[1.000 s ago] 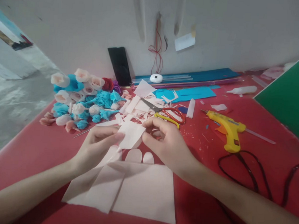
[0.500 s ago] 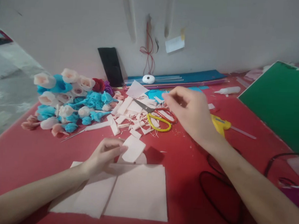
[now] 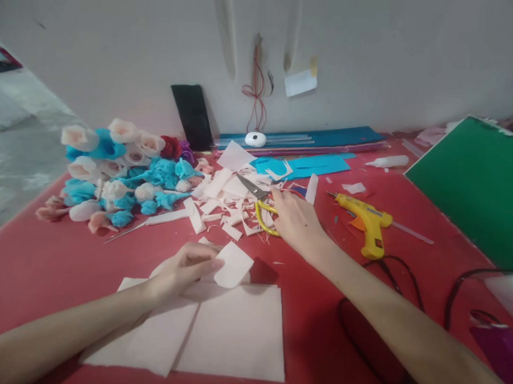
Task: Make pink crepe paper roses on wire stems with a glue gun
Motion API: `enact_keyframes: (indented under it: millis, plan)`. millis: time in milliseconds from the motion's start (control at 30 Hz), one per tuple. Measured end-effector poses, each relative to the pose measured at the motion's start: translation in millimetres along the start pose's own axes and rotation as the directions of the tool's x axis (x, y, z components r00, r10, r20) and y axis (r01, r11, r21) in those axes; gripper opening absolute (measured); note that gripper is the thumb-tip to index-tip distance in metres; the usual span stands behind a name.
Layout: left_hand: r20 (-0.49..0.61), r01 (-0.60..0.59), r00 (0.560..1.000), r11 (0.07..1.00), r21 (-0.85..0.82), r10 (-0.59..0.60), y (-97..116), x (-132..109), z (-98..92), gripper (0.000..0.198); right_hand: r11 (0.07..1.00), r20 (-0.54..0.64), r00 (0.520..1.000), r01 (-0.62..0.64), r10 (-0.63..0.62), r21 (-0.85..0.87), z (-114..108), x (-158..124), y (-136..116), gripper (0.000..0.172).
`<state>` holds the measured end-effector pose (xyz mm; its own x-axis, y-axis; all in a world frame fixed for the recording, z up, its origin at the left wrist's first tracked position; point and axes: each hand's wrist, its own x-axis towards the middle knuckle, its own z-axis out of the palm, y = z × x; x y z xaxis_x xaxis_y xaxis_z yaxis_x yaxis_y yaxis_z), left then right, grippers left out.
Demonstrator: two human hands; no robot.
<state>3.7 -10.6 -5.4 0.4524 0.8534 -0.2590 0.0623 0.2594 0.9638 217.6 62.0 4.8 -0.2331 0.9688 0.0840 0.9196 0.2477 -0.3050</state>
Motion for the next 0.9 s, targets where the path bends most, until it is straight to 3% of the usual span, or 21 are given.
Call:
enact_keyframes:
  millis: [100, 200, 333, 400, 467, 567, 667, 767, 900]
  plan:
    - [-0.009, 0.008, 1.000, 1.000, -0.019, -0.008, 0, -1, 0.2, 0.029, 0.987, 0.034, 0.998, -0.055, 0.051, 0.149, -10, 1, 3, 0.061]
    - [-0.024, 0.010, 1.000, 0.998, -0.062, -0.011, -2, 0, 0.7, 0.028, 0.915, 0.135, 0.989, -0.105, 0.056, 0.390, -23, 3, 9, 0.056]
    - [-0.062, -0.037, 0.998, 0.986, -0.162, 0.028, 2, 3, -0.6, 0.027, 0.647, 0.226, 0.973, -0.146, -0.041, 0.749, -35, 5, 9, 0.046]
    - [-0.108, -0.089, 0.992, 0.971, -0.224, 0.066, 10, 5, -3.0, 0.029, 0.490, 0.234, 0.968, -0.160, -0.094, 0.857, -37, 5, 3, 0.031]
    - [-0.179, -0.157, 0.978, 0.947, -0.280, 0.109, 22, 6, -7.3, 0.031, 0.373, 0.257, 0.958, -0.192, -0.131, 0.908, -38, 5, -5, 0.019]
    - [-0.281, -0.248, 0.948, 0.904, -0.349, 0.152, 42, 7, -17.5, 0.026, 0.269, 0.288, 0.946, -0.241, -0.150, 0.932, -42, 2, -16, 0.026]
    - [-0.361, -0.327, 0.915, 0.854, -0.404, 0.179, 57, 11, -31.7, 0.015, 0.219, 0.297, 0.943, -0.260, -0.154, 0.940, -47, -5, -24, 0.008]
    - [-0.457, -0.445, 0.864, 0.748, -0.493, 0.213, 64, 18, -48.7, 0.007, 0.190, 0.361, 0.913, -0.326, -0.190, 0.926, -46, -12, -30, 0.016]
    - [-0.487, -0.494, 0.841, 0.704, -0.510, 0.238, 62, 28, -70.1, 0.013, 0.146, 0.395, 0.913, -0.379, -0.102, 0.914, -35, -16, -37, 0.007]
